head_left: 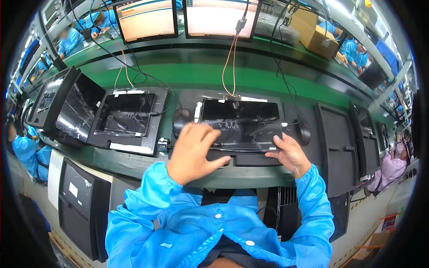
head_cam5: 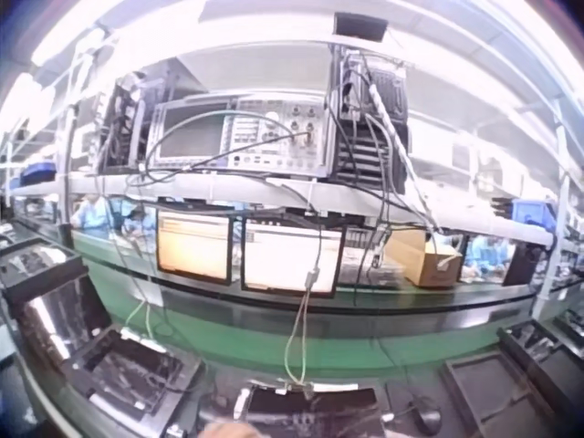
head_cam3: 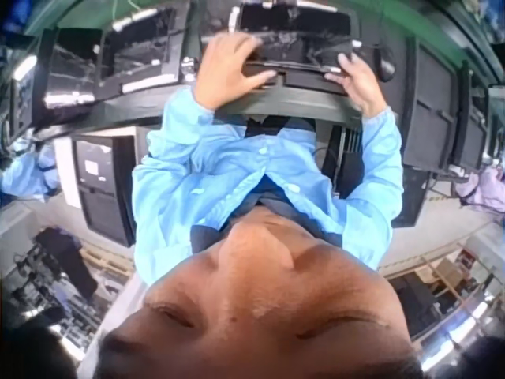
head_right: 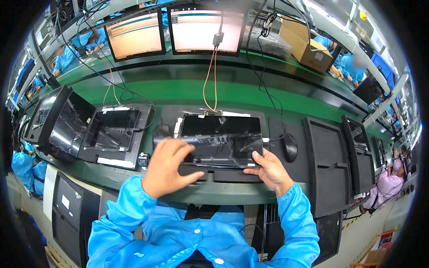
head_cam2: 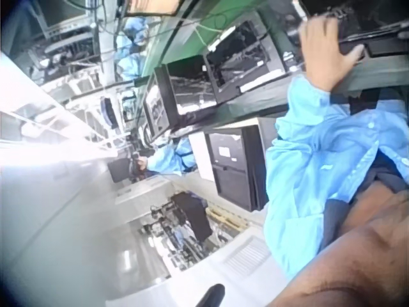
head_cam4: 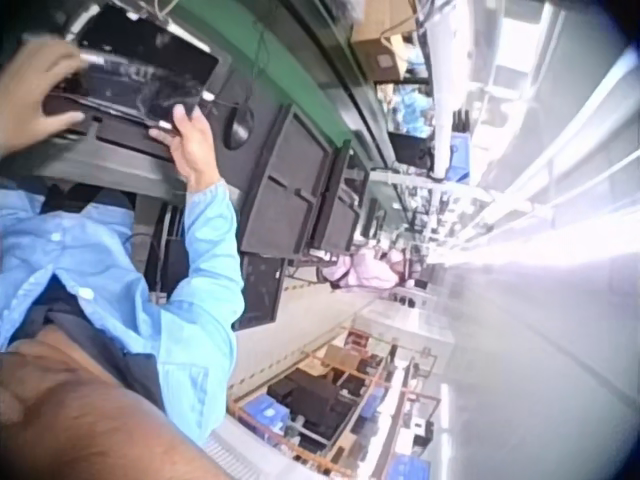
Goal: Testing tablet functionality and marking them with a pen in a factory setting.
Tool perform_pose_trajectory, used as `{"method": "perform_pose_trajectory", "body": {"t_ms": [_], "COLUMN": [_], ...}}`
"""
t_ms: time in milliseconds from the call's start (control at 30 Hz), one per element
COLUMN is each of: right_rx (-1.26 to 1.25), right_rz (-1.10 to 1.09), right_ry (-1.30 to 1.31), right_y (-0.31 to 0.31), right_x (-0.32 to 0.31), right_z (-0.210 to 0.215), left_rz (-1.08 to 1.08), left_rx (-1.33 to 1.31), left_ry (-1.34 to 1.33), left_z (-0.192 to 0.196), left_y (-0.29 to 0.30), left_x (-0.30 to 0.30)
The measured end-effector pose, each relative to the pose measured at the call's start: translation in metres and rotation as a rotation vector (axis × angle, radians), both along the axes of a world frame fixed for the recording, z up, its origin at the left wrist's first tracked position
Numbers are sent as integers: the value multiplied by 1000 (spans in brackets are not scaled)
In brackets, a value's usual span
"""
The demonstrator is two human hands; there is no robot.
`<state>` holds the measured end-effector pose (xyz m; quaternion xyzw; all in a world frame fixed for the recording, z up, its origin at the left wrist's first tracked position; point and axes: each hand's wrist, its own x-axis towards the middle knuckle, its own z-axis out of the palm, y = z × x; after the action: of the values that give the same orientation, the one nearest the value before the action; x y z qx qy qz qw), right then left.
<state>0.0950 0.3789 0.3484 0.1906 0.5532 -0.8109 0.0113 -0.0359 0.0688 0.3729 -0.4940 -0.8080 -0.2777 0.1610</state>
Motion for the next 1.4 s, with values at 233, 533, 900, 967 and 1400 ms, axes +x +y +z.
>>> {"method": "perform_pose_trajectory", "body": {"t_ms": [233, 533, 900, 967, 1400], "right_rx": [1363, 1603, 1814, 1895, 1909], "right_rz": [54, 111, -107, -110, -200], "right_ry": [-156, 65, 347, 304, 357], "right_y": [-11, -20, -31, -43, -37], "right_x": [14, 16, 21, 23, 19], "right_z": [23, 8, -15, -17, -26], "left_rz": [101, -43, -55, -40, -44], "left_rx": [-366, -251, -282, -290, -240], "left_ry": [78, -45, -31, -22, 13], "left_z": [-22, -25, -23, -23, -30], "left_y": [-4, -3, -2, -2, -2], "left_x": [-55, -70, -67, -67, -67]}}
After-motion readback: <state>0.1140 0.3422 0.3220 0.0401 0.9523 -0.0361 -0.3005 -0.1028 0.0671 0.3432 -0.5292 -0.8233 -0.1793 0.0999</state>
